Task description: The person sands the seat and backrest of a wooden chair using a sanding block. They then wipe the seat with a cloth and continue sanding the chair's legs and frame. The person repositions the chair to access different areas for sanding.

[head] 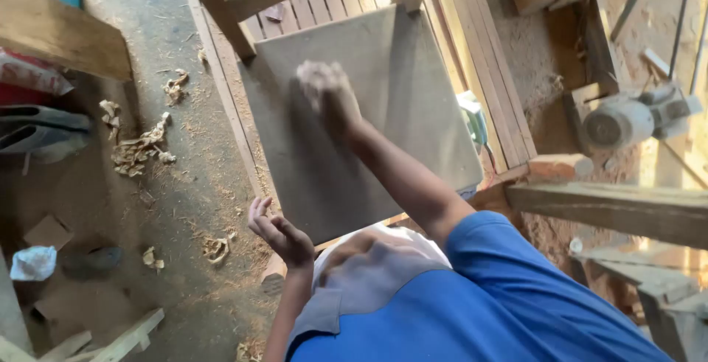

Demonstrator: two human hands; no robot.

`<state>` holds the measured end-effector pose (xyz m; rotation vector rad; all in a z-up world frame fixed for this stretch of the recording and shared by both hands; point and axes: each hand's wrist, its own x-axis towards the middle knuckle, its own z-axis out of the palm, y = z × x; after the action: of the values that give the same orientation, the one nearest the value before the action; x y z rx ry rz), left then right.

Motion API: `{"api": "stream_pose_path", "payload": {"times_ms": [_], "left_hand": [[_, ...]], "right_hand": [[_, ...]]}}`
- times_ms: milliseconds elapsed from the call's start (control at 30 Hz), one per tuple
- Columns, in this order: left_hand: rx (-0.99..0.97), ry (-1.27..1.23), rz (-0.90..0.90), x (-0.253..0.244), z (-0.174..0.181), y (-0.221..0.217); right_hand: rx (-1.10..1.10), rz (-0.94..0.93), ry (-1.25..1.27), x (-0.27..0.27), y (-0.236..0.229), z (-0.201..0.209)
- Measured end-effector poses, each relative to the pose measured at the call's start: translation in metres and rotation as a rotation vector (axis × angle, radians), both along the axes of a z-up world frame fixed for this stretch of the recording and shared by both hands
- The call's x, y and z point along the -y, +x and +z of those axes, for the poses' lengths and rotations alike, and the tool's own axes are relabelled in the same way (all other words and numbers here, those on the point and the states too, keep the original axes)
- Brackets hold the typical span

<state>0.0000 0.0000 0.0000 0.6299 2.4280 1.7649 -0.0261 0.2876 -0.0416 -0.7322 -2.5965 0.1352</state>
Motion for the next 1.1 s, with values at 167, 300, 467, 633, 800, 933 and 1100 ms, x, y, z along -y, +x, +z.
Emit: {"api": "stream_pose_path", "payload": {"times_ms": [167,300,467,633,800,933,1100], "left_hand": [[0.001,-0.001,0.013,0.000,0.000,0.002],[-0.001,0.000,0.016,0.000,-0.004,0.001],[-0.041,-0.021,-0.014,0.000,-0.007,-0.002],[-0.039,-0.074,-0.058,0.001,-0.002,-0.001],[-0.105,-0.054,0.027,-0.004,-0.002,-0.001],[-0.090,-0.034,0.036,0.000,-0.002,-0.004],[-0.104,-0.063,-0.013,-0.002,-0.006,-0.004]], "right_hand": [[-0.186,0.250,-0.146,0.131,0.178,0.042],[-0.111,0.247,-0.158,0.114,0.260,-0.084],[-0.172,-0.103,-0.203,-0.017,0.104,0.035],[-0.188,-0.149,-0.194,-0.017,0.120,0.043],[-0.163,-0.024,-0.215,0.122,0.262,0.083],[-0.153,-0.029,-0.198,0.091,0.248,0.070],[-0.243,-0.290,-0.017,-0.050,0.149,0.035]]}}
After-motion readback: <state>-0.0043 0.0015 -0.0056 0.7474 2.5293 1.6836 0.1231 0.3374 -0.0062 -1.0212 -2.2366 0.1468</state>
